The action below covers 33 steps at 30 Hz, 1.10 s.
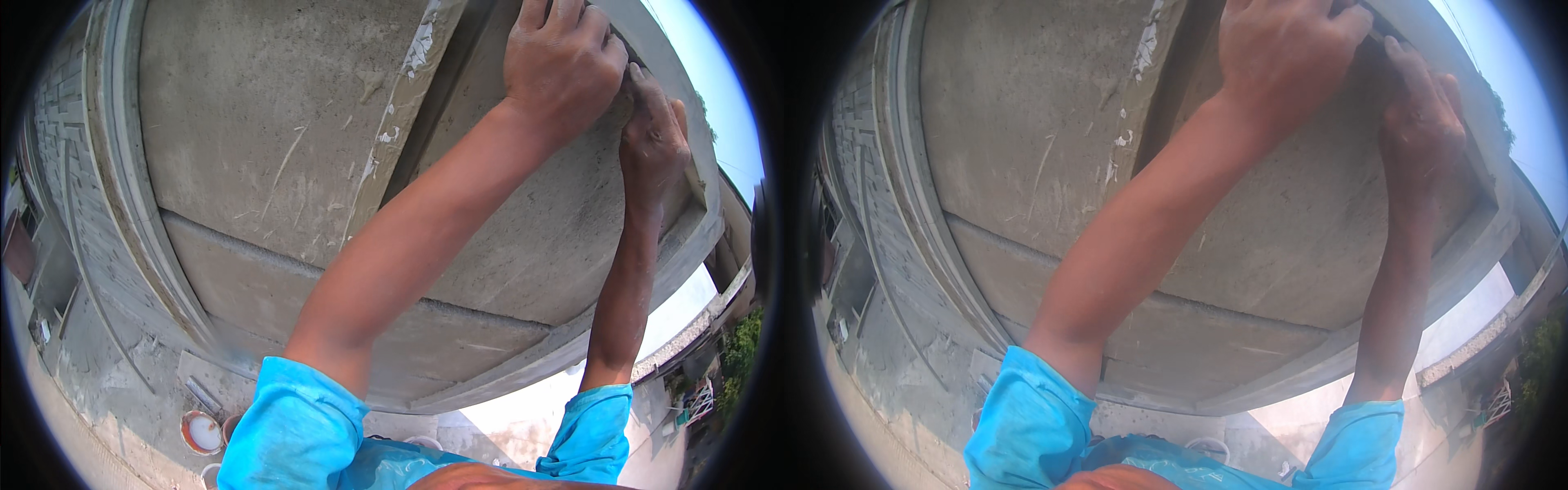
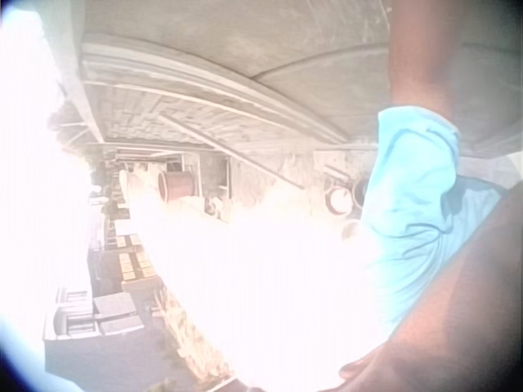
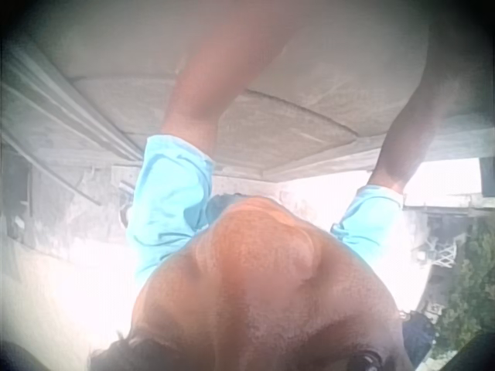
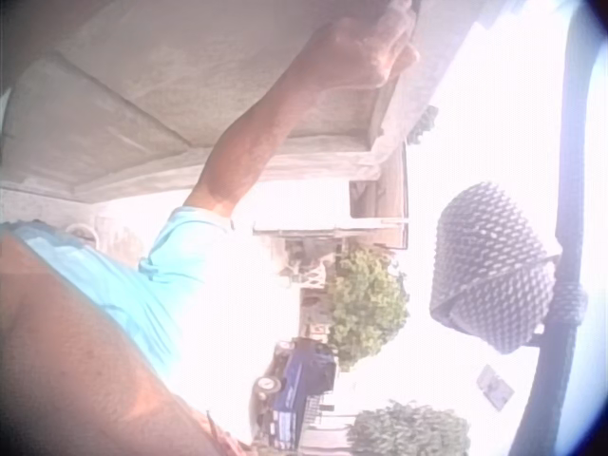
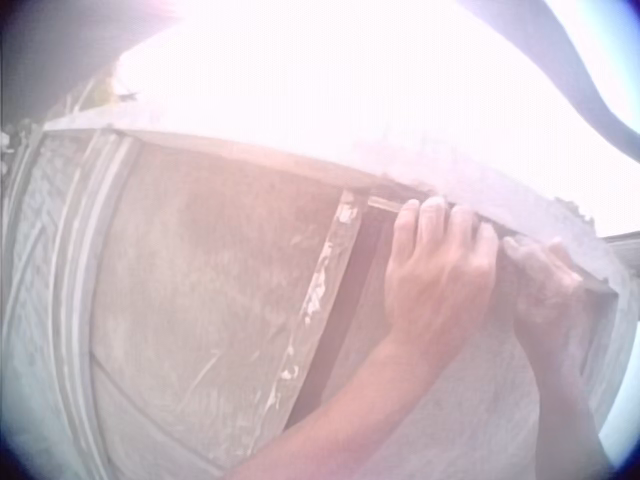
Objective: The person applies and smooths wet plaster onto a concrete ceiling using a trowel and a straightedge. They repeatedly scoop plaster from a bucket, spread it across the ceiling surface, and level it with the straightedge. The person also cleans the tools and moves around the work area during the task.
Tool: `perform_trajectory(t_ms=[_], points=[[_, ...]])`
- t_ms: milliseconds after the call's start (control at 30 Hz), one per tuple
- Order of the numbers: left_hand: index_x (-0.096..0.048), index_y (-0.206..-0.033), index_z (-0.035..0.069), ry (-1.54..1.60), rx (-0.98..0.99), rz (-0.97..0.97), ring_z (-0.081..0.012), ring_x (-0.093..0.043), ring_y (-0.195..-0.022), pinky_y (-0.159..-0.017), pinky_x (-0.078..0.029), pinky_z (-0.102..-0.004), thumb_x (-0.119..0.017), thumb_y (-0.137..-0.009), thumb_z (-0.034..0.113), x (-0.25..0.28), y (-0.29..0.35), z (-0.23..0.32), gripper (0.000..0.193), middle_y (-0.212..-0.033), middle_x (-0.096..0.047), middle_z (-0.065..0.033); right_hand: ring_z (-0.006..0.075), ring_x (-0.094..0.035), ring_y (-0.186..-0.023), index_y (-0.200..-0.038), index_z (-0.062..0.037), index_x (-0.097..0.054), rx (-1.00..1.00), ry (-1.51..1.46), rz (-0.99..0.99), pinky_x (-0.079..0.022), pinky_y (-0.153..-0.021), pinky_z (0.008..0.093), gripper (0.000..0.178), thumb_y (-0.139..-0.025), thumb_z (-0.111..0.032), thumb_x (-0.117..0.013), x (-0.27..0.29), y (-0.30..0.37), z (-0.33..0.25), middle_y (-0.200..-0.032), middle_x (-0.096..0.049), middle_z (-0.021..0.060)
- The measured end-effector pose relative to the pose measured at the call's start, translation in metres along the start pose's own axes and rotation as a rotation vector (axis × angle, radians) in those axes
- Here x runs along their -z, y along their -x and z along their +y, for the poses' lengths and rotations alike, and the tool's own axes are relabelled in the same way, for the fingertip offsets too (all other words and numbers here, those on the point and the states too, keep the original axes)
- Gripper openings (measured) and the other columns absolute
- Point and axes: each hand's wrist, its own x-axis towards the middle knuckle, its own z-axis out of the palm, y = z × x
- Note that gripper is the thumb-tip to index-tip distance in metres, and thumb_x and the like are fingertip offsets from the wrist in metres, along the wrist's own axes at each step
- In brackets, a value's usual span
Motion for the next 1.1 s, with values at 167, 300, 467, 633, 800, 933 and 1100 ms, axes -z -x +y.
perform_trajectory(t_ms=[167,300,467,633,800,933,1100], points=[[-0.069,-0.08,0.006,-0.009,-0.02,-0.001,-0.0284,-0.058,-0.1,-0.101,-0.045,-0.0455,-0.068,-0.076,0.015,0.003,-0.001,-0.002,0.009,-0.087,-0.06,-0.0105,0.018,-0.066,-0.078,-0.115,-0.0195,-0.077,-0.047,-0.018,-0.036,-0.057,-0.073,0.0323,0.044,-0.083,0.007,-0.063,0.0,-0.001,-0.005,-0.097,-0.076,0.0029],[-0.069,-0.084,0.006,0.021,-0.019,0.004,-0.0286,-0.058,-0.106,-0.104,-0.043,-0.0449,-0.067,-0.077,0.016,0.0,-0.002,-0.002,0.012,-0.09,-0.062,-0.0112,0.0172,-0.067,-0.079,-0.117,-0.0185,-0.076,0.102,0.015,0.041,-0.058,-0.074,0.0319,0.036,-0.088,0.0,-0.064,-0.001,-0.008,0.001,-0.098,-0.077,0.0028],[-0.068,-0.091,0.005,0.067,-0.039,-0.048,-0.0294,-0.057,-0.114,-0.107,-0.041,-0.0451,-0.065,-0.081,0.017,-0.004,0.0,-0.008,0.017,-0.095,-0.063,-0.0118,0.0133,-0.068,-0.079,-0.12,-0.0159,-0.075,0.084,0.158,-0.058,-0.059,-0.077,0.0309,0.027,-0.097,-0.006,-0.065,0.0,-0.01,-0.001,-0.102,-0.078,0.0029],[-0.068,-0.095,0.005,0.134,-0.036,-0.088,-0.0296,-0.055,-0.117,-0.11,-0.037,-0.0474,-0.063,-0.084,0.019,-0.007,0.005,-0.01,0.019,-0.099,-0.063,-0.0114,0.024,-0.07,-0.092,-0.12,-0.0212,-0.075,0.048,0.064,-0.042,-0.058,-0.085,0.0361,0.046,-0.084,0.002,-0.058,-0.004,-0.005,0.003,-0.106,-0.077,0.0048],[-0.067,-0.096,0.006,0.116,-0.043,-0.096,-0.0282,-0.055,-0.114,-0.109,-0.036,-0.047,-0.062,-0.085,0.019,-0.008,0.007,-0.011,0.017,-0.098,-0.062,-0.0101,0.0239,-0.071,-0.1,-0.121,-0.0211,-0.075,0.006,0.073,-0.065,-0.057,-0.09,0.0356,0.048,-0.083,0.003,-0.058,-0.003,-0.002,-0.002,-0.111,-0.076,0.004],[-0.065,-0.092,0.008,0.073,-0.047,-0.148,-0.026,-0.057,-0.105,-0.108,-0.037,-0.0455,-0.062,-0.085,0.018,-0.004,0.01,-0.011,0.012,-0.093,-0.059,-0.0085,0.0229,-0.071,-0.099,-0.121,-0.0218,-0.075,-0.004,0.063,-0.068,-0.057,-0.09,0.0356,0.049,-0.084,0.003,-0.057,0.0,0.0,-0.009,-0.112,-0.076,0.0031],[-0.063,-0.087,0.01,0.069,-0.034,-0.12,-0.0237,-0.058,-0.098,-0.107,-0.038,-0.0435,-0.062,-0.085,0.017,0.007,0.017,-0.01,0.007,-0.087,-0.057,-0.0066,0.0219,-0.07,-0.099,-0.121,-0.023,-0.075,-0.022,0.064,-0.074,-0.057,-0.09,0.0349,0.049,-0.083,0.004,-0.058,0.004,0.009,-0.017,-0.112,-0.076,0.0011]])
